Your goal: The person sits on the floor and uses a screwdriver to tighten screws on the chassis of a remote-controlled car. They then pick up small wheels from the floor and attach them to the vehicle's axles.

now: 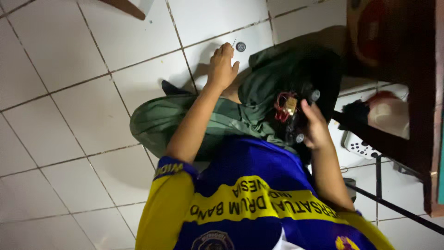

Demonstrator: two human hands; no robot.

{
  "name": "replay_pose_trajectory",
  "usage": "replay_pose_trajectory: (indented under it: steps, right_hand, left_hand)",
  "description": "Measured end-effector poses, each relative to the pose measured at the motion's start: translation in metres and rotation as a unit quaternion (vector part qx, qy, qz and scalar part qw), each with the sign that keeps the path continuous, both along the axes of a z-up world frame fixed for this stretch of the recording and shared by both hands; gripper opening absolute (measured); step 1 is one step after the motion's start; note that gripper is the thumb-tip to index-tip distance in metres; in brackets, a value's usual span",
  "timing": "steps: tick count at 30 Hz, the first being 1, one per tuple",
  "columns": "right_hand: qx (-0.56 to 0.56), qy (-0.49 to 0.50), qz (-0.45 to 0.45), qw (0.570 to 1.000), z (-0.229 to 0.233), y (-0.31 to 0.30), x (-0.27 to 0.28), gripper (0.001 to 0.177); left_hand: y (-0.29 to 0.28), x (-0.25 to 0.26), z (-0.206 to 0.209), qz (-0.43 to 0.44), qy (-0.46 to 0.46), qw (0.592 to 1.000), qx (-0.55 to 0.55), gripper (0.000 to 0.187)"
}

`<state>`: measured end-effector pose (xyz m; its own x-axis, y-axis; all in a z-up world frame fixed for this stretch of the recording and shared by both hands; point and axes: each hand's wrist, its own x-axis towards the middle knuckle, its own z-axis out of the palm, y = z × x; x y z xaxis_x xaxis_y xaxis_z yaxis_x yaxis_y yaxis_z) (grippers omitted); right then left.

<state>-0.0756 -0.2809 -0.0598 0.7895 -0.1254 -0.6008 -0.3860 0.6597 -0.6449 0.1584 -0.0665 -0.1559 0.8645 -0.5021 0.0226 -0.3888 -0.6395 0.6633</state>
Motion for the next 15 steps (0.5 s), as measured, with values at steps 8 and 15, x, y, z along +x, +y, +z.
replay_pose_trajectory:
  steps: [8, 15]
  right_hand:
    - [-0.341, 0.248, 0.074, 0.904, -0.062, -0.025, -0.086, 0.060]
    - [-0.568, 0.116, -0.001, 0.815, -0.028, -0.018, -0.090, 0.036]
  left_hand:
    - [-0.020, 0.020, -0.069, -0.031, -0.057, 0.997, -0.030, 0.044]
    - [-0.025, 0.003, -0.034, 0.084, 0.319, 0.881, -0.340, 0.023]
